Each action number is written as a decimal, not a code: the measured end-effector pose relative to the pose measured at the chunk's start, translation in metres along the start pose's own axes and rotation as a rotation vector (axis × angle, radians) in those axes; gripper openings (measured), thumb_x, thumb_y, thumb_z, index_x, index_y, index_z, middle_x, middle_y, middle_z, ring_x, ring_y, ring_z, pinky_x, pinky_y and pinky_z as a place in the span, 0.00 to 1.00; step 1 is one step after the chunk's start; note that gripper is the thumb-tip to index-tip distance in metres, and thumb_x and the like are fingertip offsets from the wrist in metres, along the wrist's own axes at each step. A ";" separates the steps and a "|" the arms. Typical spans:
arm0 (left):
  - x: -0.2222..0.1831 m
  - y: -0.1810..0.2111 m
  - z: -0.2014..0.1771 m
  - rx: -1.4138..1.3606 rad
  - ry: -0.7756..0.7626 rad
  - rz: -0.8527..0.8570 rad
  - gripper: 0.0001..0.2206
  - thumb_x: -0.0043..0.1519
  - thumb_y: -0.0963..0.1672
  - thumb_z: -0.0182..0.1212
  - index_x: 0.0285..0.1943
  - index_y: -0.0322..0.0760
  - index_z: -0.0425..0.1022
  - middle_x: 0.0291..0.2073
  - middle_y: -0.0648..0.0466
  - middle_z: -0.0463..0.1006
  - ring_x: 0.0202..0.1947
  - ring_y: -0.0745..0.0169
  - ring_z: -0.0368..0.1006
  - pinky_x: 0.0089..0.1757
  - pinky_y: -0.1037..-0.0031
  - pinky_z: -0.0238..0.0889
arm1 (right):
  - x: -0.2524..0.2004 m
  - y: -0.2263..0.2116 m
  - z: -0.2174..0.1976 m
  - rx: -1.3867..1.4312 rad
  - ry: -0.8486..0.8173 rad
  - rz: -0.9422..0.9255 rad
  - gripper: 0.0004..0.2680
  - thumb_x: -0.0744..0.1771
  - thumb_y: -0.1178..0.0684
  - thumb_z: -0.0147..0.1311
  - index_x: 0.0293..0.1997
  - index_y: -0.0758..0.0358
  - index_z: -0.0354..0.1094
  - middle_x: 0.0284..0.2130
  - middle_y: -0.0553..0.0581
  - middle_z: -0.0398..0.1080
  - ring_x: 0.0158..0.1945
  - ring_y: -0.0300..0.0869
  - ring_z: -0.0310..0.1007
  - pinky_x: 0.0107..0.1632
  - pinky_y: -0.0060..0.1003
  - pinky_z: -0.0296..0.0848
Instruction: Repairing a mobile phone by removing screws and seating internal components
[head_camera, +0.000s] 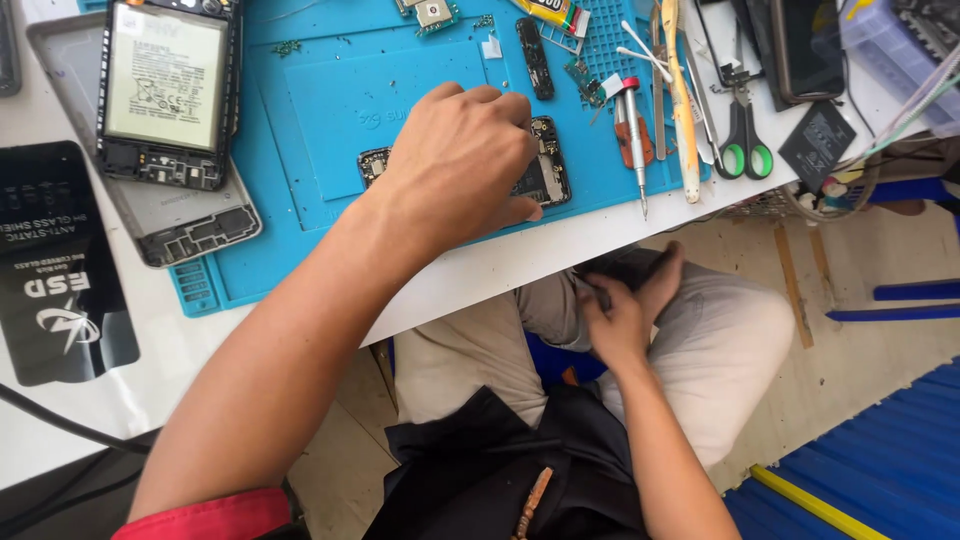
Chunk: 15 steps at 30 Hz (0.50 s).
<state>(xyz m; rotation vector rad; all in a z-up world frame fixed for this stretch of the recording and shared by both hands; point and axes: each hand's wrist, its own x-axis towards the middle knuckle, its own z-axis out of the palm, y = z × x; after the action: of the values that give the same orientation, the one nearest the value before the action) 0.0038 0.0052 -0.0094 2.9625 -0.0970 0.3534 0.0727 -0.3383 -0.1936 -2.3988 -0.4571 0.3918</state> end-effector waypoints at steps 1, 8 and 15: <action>-0.001 0.001 0.000 -0.002 0.010 0.007 0.24 0.51 0.63 0.74 0.33 0.45 0.83 0.35 0.56 0.78 0.33 0.52 0.73 0.35 0.60 0.66 | -0.009 -0.011 -0.019 -0.005 0.012 -0.001 0.13 0.66 0.51 0.55 0.54 0.61 0.75 0.49 0.56 0.77 0.53 0.43 0.75 0.56 0.33 0.69; -0.005 -0.002 0.002 -0.065 0.029 -0.034 0.21 0.55 0.59 0.74 0.32 0.43 0.81 0.32 0.53 0.77 0.33 0.49 0.74 0.34 0.57 0.66 | -0.067 -0.088 -0.155 0.092 0.390 -0.364 0.06 0.73 0.58 0.56 0.54 0.69 0.70 0.55 0.64 0.72 0.61 0.49 0.72 0.68 0.41 0.71; -0.001 -0.006 0.015 -0.152 0.194 -0.062 0.09 0.58 0.37 0.58 0.27 0.44 0.77 0.24 0.55 0.71 0.22 0.52 0.69 0.28 0.61 0.60 | -0.054 -0.068 -0.156 0.137 0.483 -0.452 0.02 0.74 0.62 0.55 0.50 0.71 0.70 0.49 0.66 0.72 0.58 0.53 0.74 0.64 0.45 0.75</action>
<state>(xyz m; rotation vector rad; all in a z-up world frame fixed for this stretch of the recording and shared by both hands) 0.0072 0.0087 -0.0250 2.7586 -0.0089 0.5943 0.0697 -0.3976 -0.0247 -2.0790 -0.6940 -0.3393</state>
